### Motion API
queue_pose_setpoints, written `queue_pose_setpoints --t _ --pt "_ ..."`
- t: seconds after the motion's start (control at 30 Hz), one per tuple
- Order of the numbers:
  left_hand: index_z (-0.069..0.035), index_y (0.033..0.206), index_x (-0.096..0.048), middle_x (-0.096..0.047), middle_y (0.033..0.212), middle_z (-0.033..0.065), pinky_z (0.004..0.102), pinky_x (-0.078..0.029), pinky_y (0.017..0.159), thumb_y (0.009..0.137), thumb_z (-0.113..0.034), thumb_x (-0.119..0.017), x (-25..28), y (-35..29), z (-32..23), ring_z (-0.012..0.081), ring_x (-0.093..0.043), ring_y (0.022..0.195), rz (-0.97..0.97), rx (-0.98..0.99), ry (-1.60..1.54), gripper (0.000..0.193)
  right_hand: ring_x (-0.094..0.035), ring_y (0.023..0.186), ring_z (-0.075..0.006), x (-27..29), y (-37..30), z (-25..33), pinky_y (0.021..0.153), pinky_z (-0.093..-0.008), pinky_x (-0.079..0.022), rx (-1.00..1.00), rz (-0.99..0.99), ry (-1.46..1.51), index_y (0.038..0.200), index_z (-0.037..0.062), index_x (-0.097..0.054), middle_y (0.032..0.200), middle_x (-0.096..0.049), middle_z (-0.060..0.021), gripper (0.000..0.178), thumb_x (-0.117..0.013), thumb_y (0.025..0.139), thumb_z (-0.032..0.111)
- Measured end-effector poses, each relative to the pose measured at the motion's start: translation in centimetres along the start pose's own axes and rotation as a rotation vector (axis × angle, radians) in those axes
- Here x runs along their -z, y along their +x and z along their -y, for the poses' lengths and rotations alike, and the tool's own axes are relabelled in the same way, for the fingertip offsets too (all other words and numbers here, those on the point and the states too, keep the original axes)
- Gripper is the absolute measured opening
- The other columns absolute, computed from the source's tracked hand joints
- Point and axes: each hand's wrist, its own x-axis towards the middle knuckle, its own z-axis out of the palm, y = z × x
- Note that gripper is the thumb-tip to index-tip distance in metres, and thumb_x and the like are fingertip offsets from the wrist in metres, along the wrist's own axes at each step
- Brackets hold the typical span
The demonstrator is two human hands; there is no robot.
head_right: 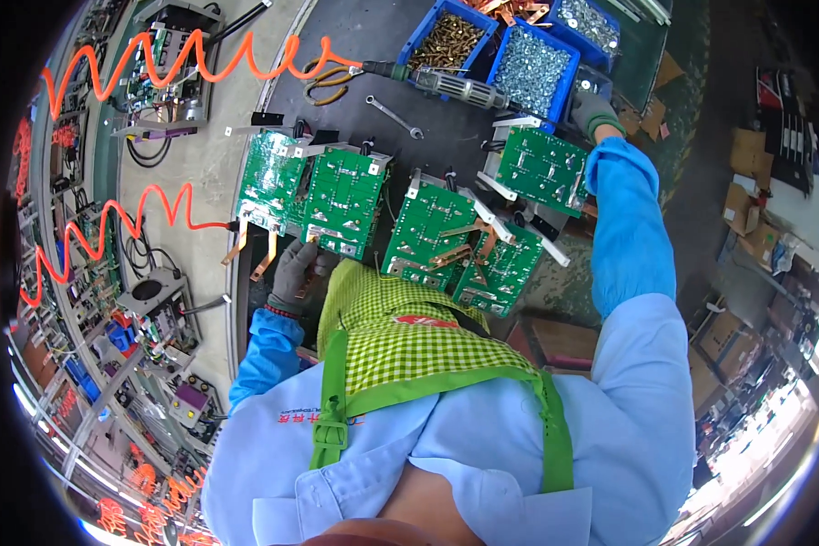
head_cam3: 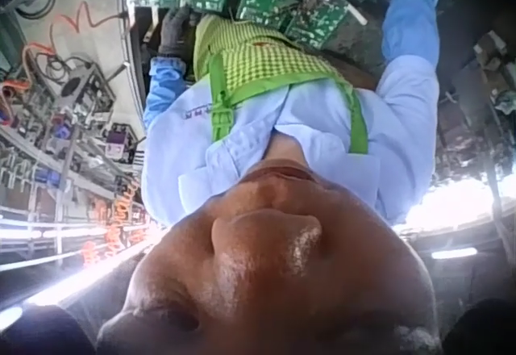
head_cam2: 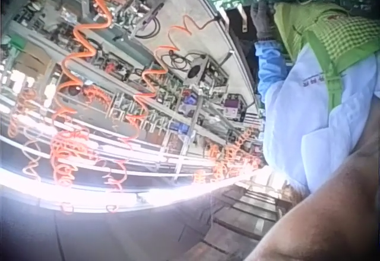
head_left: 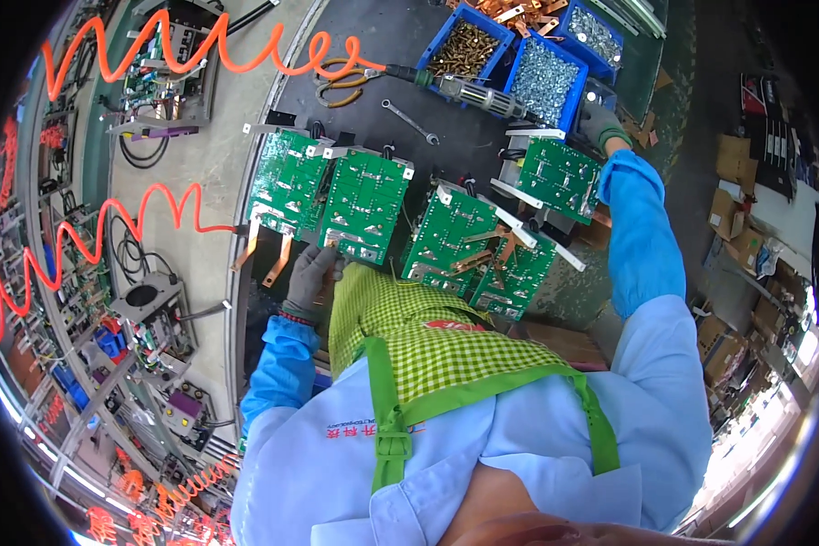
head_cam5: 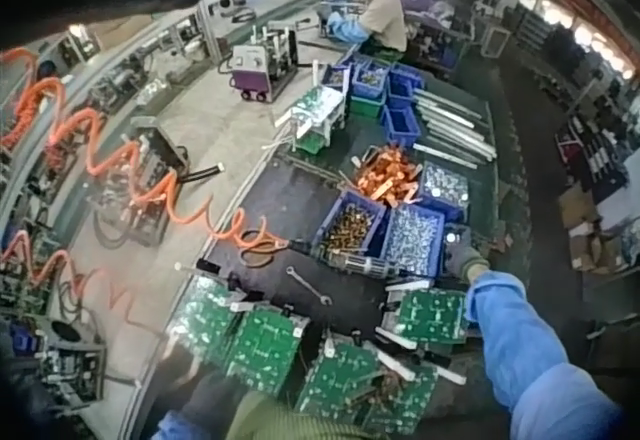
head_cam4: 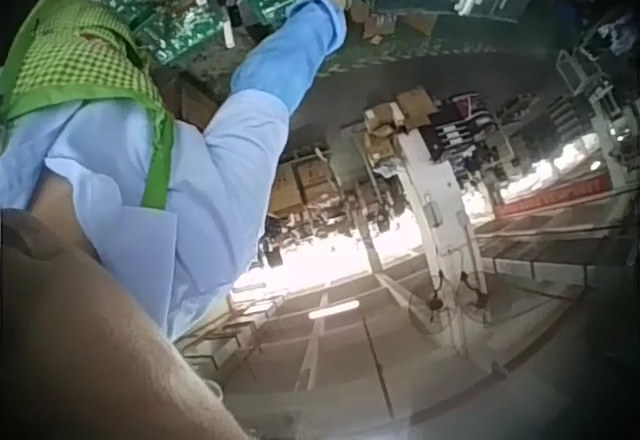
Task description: The recorder is assembling copper strips and components onto circuit board panels at a factory workbench.
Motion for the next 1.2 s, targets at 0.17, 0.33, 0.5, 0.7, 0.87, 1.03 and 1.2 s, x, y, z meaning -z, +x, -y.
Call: queue_pose_setpoints --t 0.17,0.33,0.5,0.7,0.87,1.03,1.2 --pt "0.000 0.098 -0.057 -0.059 0.077 0.0051 0.0204 -0.043 0.055 0.090 -0.017 -0.057 -0.7 0.5 -0.7 0.0082 -0.053 0.063 0.034 0.024 0.025 0.019 -0.060 0.097 -0.0352 0.2 -0.1 -3.0 0.084 -0.0415 -0.047 -0.048 -0.163 0.144 0.099 0.0106 -0.064 0.104 -0.064 -0.0173 0.029 -0.061 0.075 0.026" --pt "-0.001 0.099 -0.057 -0.060 0.078 0.0044 0.0197 -0.044 0.054 0.090 -0.019 -0.059 -1.8 -0.9 -1.0 0.0080 -0.054 0.062 -0.102 0.029 0.065 0.020 -0.061 0.093 -0.0322 2.2 -0.8 -0.7 0.082 -0.0400 -0.048 -0.103 -0.241 0.104 0.093 0.0113 -0.066 0.098 -0.065 -0.0142 0.026 -0.063 0.075 0.029" --pt "-0.001 0.098 -0.057 -0.059 0.074 0.0044 0.0191 -0.044 0.052 0.090 -0.019 -0.059 -1.6 -0.4 -1.0 0.0085 -0.055 0.060 -0.108 0.052 0.087 0.019 -0.060 0.096 -0.0336 1.8 1.6 -2.2 0.084 -0.0400 -0.047 -0.131 -0.186 0.176 0.093 0.0107 -0.066 0.100 -0.064 -0.0164 0.025 -0.061 0.076 0.029" --pt "0.000 0.099 -0.056 -0.058 0.075 0.0046 0.0198 -0.044 0.052 0.091 -0.018 -0.058 -1.5 -0.4 -0.9 0.0094 -0.055 0.061 -0.068 0.012 0.029 0.019 -0.058 0.104 -0.0347 -1.5 2.6 -1.6 0.090 -0.0396 -0.046 -0.152 -0.098 -0.002 0.106 0.0153 -0.066 0.108 -0.062 -0.0183 0.030 -0.055 0.081 0.027" --pt "0.000 0.097 -0.056 -0.058 0.073 0.0047 0.0198 -0.044 0.053 0.090 -0.019 -0.059 -1.4 -0.4 -0.9 0.0093 -0.055 0.061 -0.069 0.000 0.024 0.020 -0.059 0.101 -0.0368 2.6 1.2 -0.2 0.088 -0.0442 -0.046 -0.056 -0.378 0.330 0.108 0.0123 -0.064 0.105 -0.063 -0.0177 0.032 -0.049 0.086 0.029" --pt "0.000 0.102 -0.056 -0.059 0.081 0.0035 0.0187 -0.045 0.053 0.090 -0.020 -0.059 -0.6 -0.2 -0.5 0.0087 -0.056 0.062 -0.051 -0.003 0.054 0.023 -0.061 0.096 -0.0351 2.4 1.7 5.5 0.085 -0.0406 -0.047 0.265 -0.284 0.326 0.105 0.0108 -0.062 0.103 -0.064 -0.0172 0.028 -0.056 0.082 0.027" --pt "0.000 0.102 -0.056 -0.060 0.082 0.0026 0.0192 -0.050 0.056 0.090 -0.020 -0.059 -1.1 0.3 -0.2 0.0080 -0.059 0.067 -0.018 0.002 0.053 0.023 -0.060 0.101 -0.0353 1.2 2.2 8.4 0.088 -0.0398 -0.047 0.196 -0.276 0.325 0.114 0.0124 -0.059 0.109 -0.063 -0.0174 0.037 -0.061 0.079 0.024"
